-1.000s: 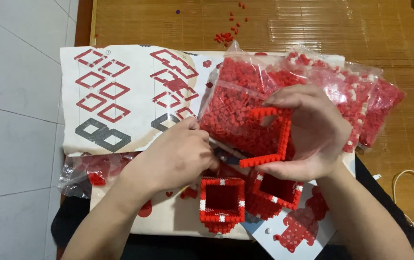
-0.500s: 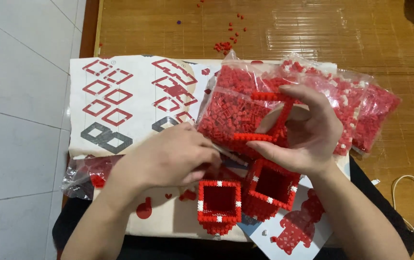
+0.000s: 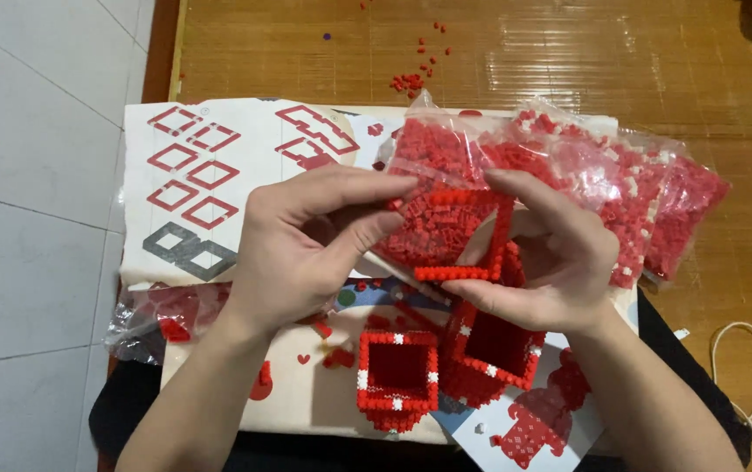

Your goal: Assembling a red toy block structure by connecting individual pieces and using a small plastic hammer to secure them.

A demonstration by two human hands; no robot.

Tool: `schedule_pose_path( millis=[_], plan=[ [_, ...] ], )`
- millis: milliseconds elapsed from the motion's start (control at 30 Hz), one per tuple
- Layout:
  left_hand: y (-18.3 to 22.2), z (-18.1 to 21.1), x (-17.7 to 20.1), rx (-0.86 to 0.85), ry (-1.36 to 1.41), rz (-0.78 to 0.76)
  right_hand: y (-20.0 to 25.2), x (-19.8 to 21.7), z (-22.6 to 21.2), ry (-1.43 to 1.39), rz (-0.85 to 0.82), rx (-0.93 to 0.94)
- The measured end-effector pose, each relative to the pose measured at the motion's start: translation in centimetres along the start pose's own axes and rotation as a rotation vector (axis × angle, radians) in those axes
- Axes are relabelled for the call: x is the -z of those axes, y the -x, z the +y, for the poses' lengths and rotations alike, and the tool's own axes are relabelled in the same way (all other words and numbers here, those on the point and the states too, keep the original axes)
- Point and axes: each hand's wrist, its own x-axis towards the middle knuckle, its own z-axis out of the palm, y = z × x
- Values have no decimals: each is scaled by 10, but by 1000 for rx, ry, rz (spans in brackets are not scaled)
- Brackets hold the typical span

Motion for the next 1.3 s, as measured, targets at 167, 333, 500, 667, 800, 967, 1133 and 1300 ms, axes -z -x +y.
schedule_pose_path(
  millis=[167,333,500,667,800,967,1133,1300],
  plan=[
    [3,0,-2,41,47,8,3,-1,1,-49,-43,40],
    [6,-4,-1,-10,-31,-10,9,-1,16,-80,-58,86],
    [9,-6,-1,0,-15,26,8,-1,15,-12,-53,81],
    [9,-6,-1,-7,7,12,1,0,13,54,-81,108],
    [7,-7,-3,-8,1,-4,2,2,17,29,-93,91],
    [6,-5,-1,41,76,-21,-1,-2,6,40,-104,55],
    [3,-2,14,75,93,-193,-14,-11,-38,312,-155,60],
    [10,1,24,51,209,-108,-14,-14,-75,619,-336,18]
  ],
)
